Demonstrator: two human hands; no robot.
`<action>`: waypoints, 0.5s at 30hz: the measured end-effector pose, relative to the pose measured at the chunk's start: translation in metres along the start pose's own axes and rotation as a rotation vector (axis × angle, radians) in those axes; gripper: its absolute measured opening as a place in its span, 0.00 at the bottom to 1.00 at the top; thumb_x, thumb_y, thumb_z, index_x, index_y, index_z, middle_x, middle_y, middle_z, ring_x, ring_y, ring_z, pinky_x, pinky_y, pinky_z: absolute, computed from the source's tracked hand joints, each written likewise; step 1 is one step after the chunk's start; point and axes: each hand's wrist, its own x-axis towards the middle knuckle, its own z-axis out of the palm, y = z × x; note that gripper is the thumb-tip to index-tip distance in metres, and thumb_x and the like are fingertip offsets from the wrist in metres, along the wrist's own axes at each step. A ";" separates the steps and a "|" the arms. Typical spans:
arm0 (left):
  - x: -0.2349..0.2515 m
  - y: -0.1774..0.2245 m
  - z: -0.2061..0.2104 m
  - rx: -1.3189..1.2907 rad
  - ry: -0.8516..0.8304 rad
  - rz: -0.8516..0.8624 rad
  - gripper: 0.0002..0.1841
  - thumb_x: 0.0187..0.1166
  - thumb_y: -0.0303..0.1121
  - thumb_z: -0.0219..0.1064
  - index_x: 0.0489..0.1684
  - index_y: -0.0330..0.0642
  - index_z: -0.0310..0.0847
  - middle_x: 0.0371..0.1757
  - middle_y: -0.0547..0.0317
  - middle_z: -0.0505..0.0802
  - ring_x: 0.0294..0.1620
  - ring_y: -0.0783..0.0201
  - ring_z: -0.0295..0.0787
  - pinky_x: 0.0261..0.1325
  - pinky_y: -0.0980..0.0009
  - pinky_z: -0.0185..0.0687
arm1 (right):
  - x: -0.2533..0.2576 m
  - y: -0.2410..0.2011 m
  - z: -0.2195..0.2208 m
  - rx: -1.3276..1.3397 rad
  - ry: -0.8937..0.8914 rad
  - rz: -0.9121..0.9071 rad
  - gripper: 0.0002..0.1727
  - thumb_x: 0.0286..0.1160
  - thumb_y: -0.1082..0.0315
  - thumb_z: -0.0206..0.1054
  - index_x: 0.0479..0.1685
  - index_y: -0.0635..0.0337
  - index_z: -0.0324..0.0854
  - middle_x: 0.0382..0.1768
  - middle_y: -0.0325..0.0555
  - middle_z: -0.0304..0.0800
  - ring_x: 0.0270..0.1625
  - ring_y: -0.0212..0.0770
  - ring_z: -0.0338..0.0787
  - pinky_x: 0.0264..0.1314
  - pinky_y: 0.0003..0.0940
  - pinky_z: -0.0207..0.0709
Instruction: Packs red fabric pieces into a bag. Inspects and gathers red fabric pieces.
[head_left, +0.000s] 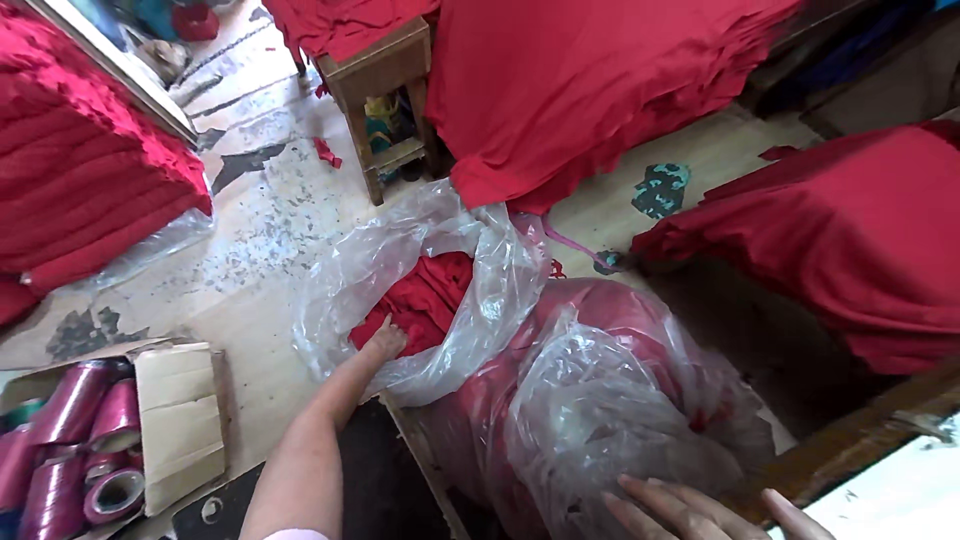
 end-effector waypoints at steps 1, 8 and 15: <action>-0.006 -0.001 -0.003 -0.023 0.021 0.011 0.20 0.87 0.21 0.53 0.77 0.27 0.71 0.77 0.28 0.78 0.82 0.30 0.69 0.86 0.29 0.44 | 0.000 0.000 0.000 -0.003 -0.001 -0.003 0.32 0.90 0.40 0.47 0.56 0.55 0.90 0.57 0.50 0.94 0.69 0.49 0.85 0.89 0.53 0.42; -0.078 -0.001 -0.059 -0.329 0.337 -0.102 0.40 0.73 0.43 0.77 0.83 0.32 0.65 0.68 0.29 0.85 0.69 0.31 0.83 0.68 0.33 0.74 | -0.003 0.002 0.002 -0.010 0.039 -0.012 0.30 0.88 0.40 0.50 0.54 0.52 0.91 0.57 0.47 0.94 0.68 0.49 0.87 0.88 0.59 0.45; -0.161 0.013 -0.124 -0.837 0.839 -0.197 0.46 0.62 0.49 0.85 0.80 0.37 0.69 0.61 0.35 0.90 0.64 0.37 0.87 0.67 0.32 0.76 | -0.005 0.001 0.003 0.030 0.111 -0.028 0.27 0.89 0.44 0.52 0.50 0.54 0.93 0.55 0.49 0.95 0.66 0.51 0.89 0.86 0.65 0.50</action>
